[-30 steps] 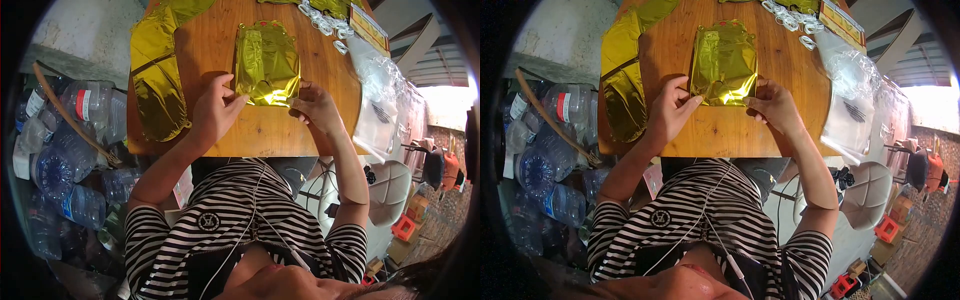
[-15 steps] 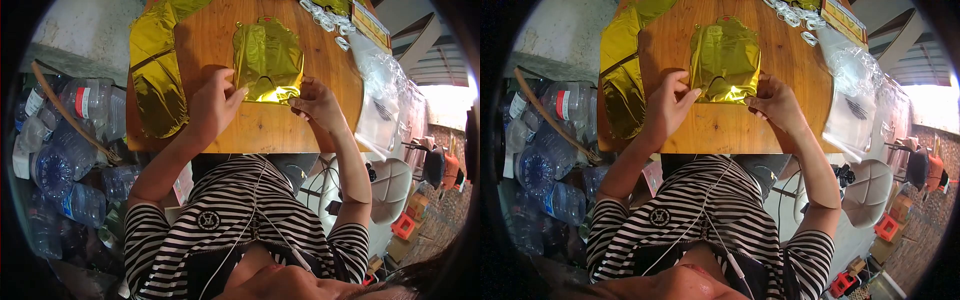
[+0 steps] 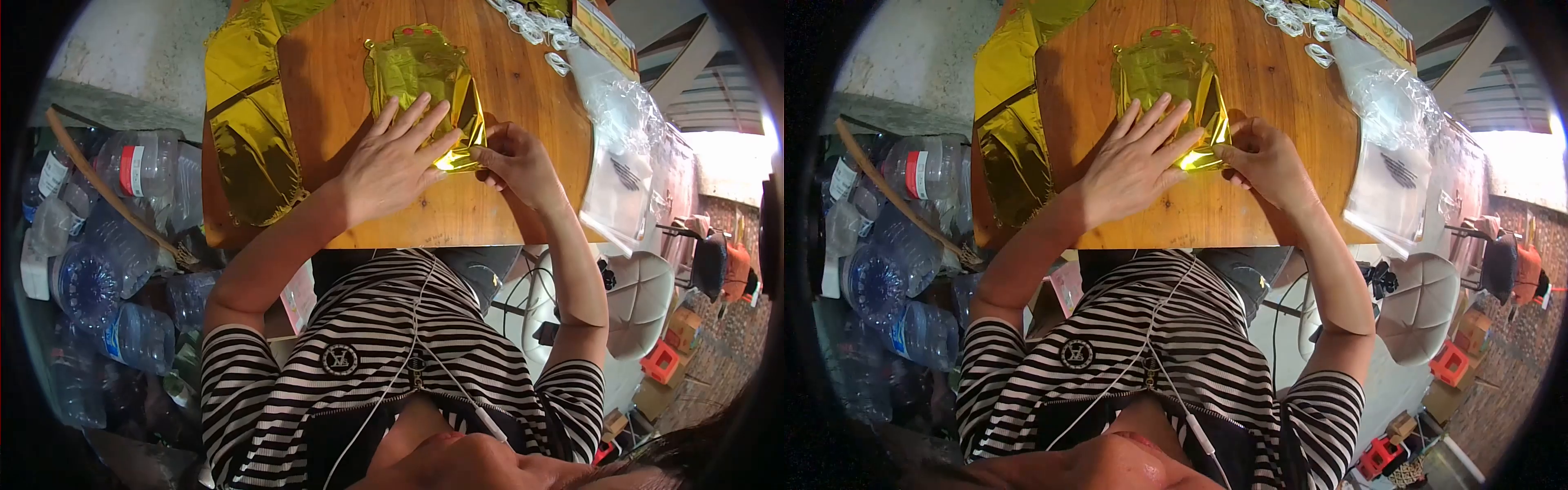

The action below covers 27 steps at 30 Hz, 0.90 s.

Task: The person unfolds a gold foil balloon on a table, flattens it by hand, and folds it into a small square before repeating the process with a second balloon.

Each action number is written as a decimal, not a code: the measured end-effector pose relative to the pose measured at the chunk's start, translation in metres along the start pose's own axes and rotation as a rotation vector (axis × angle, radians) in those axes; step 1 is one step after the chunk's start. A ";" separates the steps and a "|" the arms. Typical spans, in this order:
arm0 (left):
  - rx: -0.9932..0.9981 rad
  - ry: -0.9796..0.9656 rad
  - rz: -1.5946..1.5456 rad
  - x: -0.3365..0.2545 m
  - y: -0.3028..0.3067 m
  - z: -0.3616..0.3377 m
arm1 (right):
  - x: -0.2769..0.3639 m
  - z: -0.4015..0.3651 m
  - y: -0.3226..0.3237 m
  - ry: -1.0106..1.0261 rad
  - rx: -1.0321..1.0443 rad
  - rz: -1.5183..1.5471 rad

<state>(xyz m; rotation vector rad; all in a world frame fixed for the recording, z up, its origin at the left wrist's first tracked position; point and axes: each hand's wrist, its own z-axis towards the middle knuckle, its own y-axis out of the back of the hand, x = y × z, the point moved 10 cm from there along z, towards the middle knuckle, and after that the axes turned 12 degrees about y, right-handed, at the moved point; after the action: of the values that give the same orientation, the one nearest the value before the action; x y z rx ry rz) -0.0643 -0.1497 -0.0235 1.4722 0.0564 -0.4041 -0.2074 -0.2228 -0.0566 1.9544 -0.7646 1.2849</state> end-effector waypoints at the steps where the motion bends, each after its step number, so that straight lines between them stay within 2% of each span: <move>1: 0.001 -0.002 0.001 0.000 -0.001 -0.001 | 0.000 -0.001 0.000 0.000 -0.002 0.002; 4: -0.037 -0.013 -0.021 0.000 0.003 -0.003 | 0.003 -0.001 -0.003 0.025 -0.015 -0.019; 6: -0.048 -0.014 -0.048 0.000 0.005 -0.004 | 0.010 -0.003 0.000 0.121 -0.100 -0.015; 12: 0.008 -0.017 0.058 0.000 -0.006 -0.007 | 0.008 -0.009 -0.004 0.131 -0.100 -0.015; 22: 0.055 -0.009 0.018 -0.002 -0.006 -0.005 | 0.009 -0.023 0.004 0.130 -0.167 -0.174; 27: 0.058 -0.018 0.035 -0.004 -0.003 -0.006 | 0.022 -0.009 0.012 0.235 -0.250 -0.157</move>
<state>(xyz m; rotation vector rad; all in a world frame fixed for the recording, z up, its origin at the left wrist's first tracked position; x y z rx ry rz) -0.0674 -0.1433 -0.0263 1.5249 0.0049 -0.3932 -0.2136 -0.2253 -0.0305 1.5989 -0.6095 1.2331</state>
